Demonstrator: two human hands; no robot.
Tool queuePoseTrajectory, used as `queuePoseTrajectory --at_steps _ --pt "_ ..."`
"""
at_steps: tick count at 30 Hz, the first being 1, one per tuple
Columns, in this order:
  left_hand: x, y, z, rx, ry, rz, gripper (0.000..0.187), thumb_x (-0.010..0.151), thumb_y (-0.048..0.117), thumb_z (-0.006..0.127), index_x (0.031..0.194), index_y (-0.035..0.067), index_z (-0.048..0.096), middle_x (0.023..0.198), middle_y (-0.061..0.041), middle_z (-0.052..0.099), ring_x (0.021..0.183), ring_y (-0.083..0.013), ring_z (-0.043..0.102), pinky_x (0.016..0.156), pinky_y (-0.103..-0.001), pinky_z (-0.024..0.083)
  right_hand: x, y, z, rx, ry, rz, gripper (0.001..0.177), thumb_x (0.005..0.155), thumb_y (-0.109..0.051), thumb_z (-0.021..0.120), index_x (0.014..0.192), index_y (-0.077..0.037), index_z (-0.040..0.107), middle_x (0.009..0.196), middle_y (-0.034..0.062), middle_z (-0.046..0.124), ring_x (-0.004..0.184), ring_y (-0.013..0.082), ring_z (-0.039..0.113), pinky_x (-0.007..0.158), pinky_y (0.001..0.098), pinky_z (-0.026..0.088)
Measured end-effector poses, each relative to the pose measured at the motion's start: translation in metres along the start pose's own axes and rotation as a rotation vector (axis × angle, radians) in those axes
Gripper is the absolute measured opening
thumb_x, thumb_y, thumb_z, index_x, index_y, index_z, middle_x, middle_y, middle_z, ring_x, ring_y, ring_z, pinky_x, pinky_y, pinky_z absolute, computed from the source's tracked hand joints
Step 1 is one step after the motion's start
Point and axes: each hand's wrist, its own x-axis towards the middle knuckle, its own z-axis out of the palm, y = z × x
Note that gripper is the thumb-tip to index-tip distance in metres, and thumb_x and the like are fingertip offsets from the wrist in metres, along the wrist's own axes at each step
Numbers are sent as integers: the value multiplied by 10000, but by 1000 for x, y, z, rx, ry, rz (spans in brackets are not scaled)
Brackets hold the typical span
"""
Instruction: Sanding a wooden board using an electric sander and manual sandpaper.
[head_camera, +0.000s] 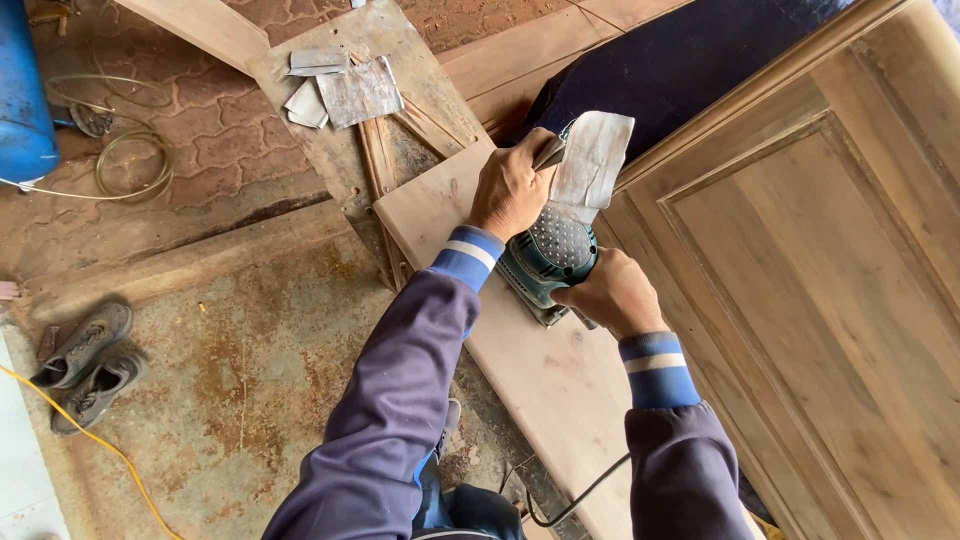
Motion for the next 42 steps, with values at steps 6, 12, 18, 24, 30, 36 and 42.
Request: queuePoseTrajectory --at_steps 6,12,18,24,30,36,42 --pt "-11 16 15 -33 -35 21 126 986 239 646 1033 127 614 845 -182 716 845 -422 705 675 -510 553 -20 9 -9 33 -89 103 417 653 -332 858 926 -29 769 701 139 749 630 262 746 683 411 598" --pt "-65 52 57 -91 -140 40 160 918 179 681 1062 129 632 839 -194 724 811 -407 723 698 -486 603 -73 78 2 131 -60 51 381 676 -279 872 920 -16 743 631 125 731 555 219 709 620 375 584" --pt "-146 113 81 -162 -215 99 304 846 77 688 1112 101 543 868 -189 698 803 -412 716 667 -486 604 -148 160 22 150 -111 234 370 695 -334 909 818 -18 763 587 116 753 550 224 750 605 398 592" --pt "-185 132 108 -211 -270 133 314 847 28 655 1131 94 539 892 -186 688 836 -404 706 713 -508 576 -180 209 36 86 -157 420 362 675 -343 934 817 -44 788 669 89 766 689 211 753 713 359 601" --pt "-152 111 107 -210 -297 114 260 863 66 669 1078 90 525 881 -168 682 837 -398 703 719 -499 568 -144 181 23 187 -215 511 321 701 -274 886 869 -46 736 649 118 799 645 235 792 689 380 626" --pt "-70 59 64 -187 -236 146 344 818 32 652 1135 93 533 883 -181 697 778 -398 700 669 -497 568 -74 89 2 108 -100 308 364 705 -341 901 793 -10 776 649 142 791 609 235 777 671 389 603" --pt "30 -11 14 -202 -278 70 225 924 138 682 1117 121 567 835 -157 713 757 -375 729 642 -460 591 17 10 0 120 68 35 416 606 -314 902 895 -41 781 812 172 773 749 311 750 705 439 587"
